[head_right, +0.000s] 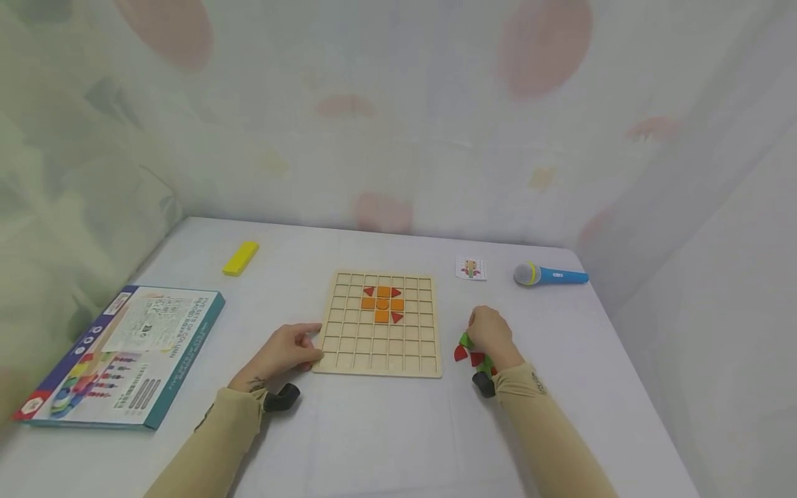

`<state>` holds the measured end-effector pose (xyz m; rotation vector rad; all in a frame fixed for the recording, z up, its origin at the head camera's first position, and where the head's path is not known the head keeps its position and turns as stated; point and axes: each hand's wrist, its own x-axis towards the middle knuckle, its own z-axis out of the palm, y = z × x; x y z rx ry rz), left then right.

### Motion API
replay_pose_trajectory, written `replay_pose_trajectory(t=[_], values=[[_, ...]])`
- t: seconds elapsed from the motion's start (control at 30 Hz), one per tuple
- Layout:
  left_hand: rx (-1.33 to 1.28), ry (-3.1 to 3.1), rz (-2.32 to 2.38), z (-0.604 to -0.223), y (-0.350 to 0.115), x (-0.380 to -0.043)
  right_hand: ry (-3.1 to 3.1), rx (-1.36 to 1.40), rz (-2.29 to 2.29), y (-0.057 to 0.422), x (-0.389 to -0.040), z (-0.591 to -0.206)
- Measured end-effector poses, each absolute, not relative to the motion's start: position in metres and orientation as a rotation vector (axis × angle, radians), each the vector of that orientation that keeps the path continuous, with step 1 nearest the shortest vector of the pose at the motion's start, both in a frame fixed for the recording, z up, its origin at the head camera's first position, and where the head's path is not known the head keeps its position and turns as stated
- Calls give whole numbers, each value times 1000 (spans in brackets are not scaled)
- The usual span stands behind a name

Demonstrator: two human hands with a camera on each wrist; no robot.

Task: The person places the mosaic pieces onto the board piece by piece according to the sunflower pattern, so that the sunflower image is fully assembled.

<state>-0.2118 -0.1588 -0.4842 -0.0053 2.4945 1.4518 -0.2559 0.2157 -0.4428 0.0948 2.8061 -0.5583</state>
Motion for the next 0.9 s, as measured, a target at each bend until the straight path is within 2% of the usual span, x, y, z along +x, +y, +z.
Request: replay_pose_trajectory(t=[0.2, 0.43, 0.9], values=[[-18, 2478, 1460, -488, -159, -212, 2778, 122, -667, 224, -256, -444], [-25, 2494, 1452, -483, -159, -211, 2744, 19, -674, 236, -257, -438], [10, 2493, 1456, -484, -159, -211, 2760, -44, -679, 237, -256, -446]])
